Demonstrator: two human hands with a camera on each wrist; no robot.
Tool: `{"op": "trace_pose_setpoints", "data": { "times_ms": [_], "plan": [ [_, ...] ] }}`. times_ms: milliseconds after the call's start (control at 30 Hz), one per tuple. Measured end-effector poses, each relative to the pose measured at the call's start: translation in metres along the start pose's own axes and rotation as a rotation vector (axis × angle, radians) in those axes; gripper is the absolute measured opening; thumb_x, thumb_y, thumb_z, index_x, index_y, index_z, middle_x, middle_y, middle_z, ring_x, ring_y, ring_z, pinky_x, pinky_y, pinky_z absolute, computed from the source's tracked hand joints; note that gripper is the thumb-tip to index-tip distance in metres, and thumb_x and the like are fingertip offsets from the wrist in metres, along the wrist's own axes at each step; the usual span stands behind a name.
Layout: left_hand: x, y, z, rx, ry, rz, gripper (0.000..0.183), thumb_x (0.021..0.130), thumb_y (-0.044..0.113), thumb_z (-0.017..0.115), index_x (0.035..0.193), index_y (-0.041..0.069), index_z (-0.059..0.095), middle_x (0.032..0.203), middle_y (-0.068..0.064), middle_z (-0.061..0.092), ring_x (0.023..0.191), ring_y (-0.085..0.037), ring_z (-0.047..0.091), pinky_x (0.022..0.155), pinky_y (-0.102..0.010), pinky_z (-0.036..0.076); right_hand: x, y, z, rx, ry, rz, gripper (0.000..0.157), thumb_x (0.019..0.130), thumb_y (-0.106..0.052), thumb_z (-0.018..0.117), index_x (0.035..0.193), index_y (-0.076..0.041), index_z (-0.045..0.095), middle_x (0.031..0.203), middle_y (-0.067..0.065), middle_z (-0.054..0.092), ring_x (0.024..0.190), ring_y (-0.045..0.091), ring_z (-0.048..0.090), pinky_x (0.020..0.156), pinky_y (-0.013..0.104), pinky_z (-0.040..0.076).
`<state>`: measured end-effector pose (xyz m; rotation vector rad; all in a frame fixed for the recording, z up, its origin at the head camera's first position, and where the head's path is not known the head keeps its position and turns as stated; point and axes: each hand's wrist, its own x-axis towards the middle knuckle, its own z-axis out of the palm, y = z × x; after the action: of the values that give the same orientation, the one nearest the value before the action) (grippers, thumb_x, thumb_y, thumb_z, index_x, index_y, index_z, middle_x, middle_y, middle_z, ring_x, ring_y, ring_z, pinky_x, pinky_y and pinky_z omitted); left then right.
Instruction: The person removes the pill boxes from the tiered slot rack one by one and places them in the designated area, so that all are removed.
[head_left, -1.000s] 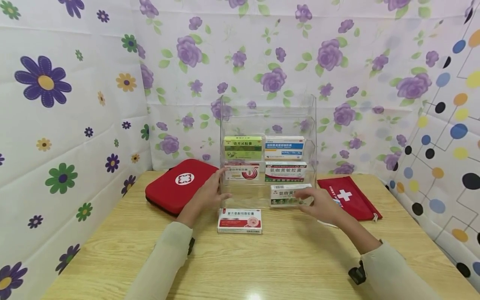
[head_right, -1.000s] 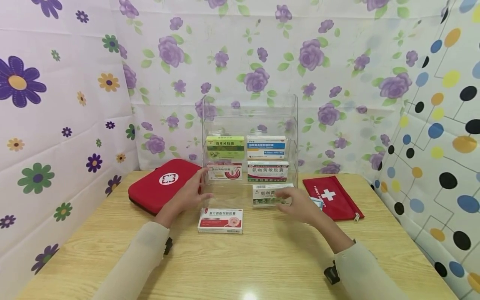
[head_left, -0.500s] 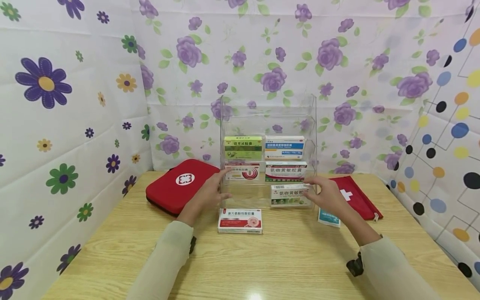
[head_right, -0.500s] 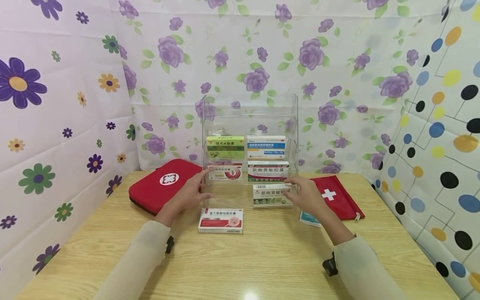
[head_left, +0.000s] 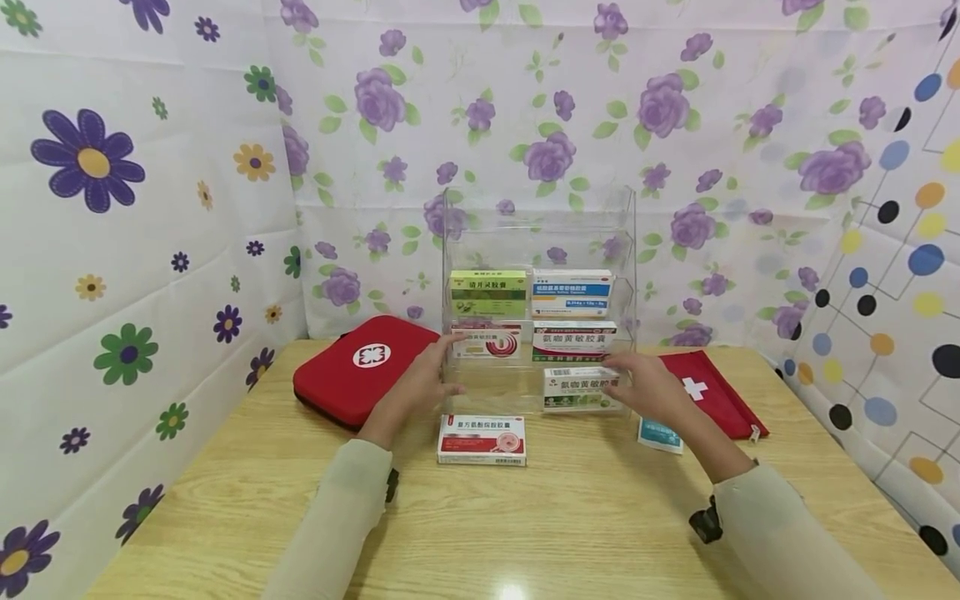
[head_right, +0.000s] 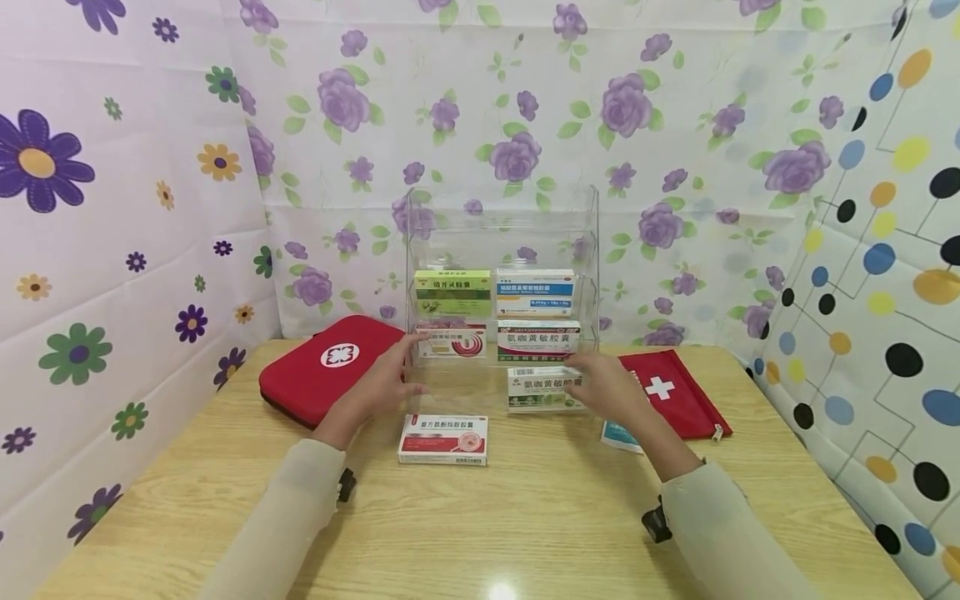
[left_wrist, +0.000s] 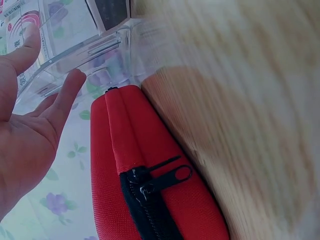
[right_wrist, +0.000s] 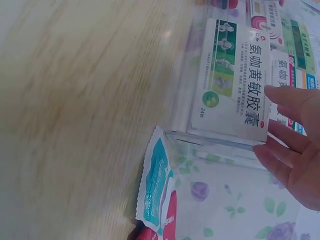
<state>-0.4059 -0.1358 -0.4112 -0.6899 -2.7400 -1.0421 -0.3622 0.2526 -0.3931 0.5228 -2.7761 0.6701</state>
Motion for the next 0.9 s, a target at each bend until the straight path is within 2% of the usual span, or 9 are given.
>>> {"op": "trace_pose_setpoints", "data": {
  "times_ms": [167,400,667,900],
  "plan": [
    [0.001,0.0013,-0.0021,0.023,-0.004,0.006,0.092,0.079,0.013,0.084,0.151,0.029,0.029,0.15,-0.012,0.038,0.141,-0.028,0.034,0.112,-0.052,0.032,0.002,-0.0032,-0.0016,-0.008,-0.012,-0.017,0.041,0.082,-0.013,0.081,0.121,-0.005,0.069,0.12,0.016,0.067,0.108,0.036,0.064,0.087,0.052,0.054],
    [0.0019,0.0027,-0.0032,0.038,-0.013,-0.012,0.091,0.08,0.013,0.083,0.151,0.027,0.029,0.147,-0.014,0.04,0.139,-0.03,0.037,0.112,-0.053,0.033,0.0053,-0.0009,-0.0016,0.008,-0.001,-0.089,0.034,0.08,0.003,0.078,0.112,-0.001,0.072,0.11,0.016,0.069,0.096,0.031,0.064,0.085,0.05,0.055],
    [0.002,0.0016,-0.0026,0.047,-0.021,-0.006,0.091,0.08,0.015,0.084,0.151,0.026,0.028,0.146,-0.015,0.041,0.138,-0.031,0.037,0.112,-0.052,0.033,0.0069,0.0016,0.0017,0.02,0.003,-0.07,0.033,0.079,0.005,0.078,0.11,-0.003,0.073,0.11,0.015,0.069,0.096,0.03,0.064,0.087,0.05,0.054],
    [0.0012,0.0026,-0.0018,0.038,-0.025,-0.003,0.091,0.081,0.012,0.083,0.151,0.025,0.028,0.145,-0.017,0.041,0.138,-0.032,0.038,0.112,-0.053,0.032,0.0057,0.0035,0.0028,0.024,0.041,-0.11,0.029,0.08,0.004,0.078,0.108,-0.003,0.074,0.109,0.014,0.07,0.096,0.03,0.065,0.086,0.05,0.054]
  ]
}}
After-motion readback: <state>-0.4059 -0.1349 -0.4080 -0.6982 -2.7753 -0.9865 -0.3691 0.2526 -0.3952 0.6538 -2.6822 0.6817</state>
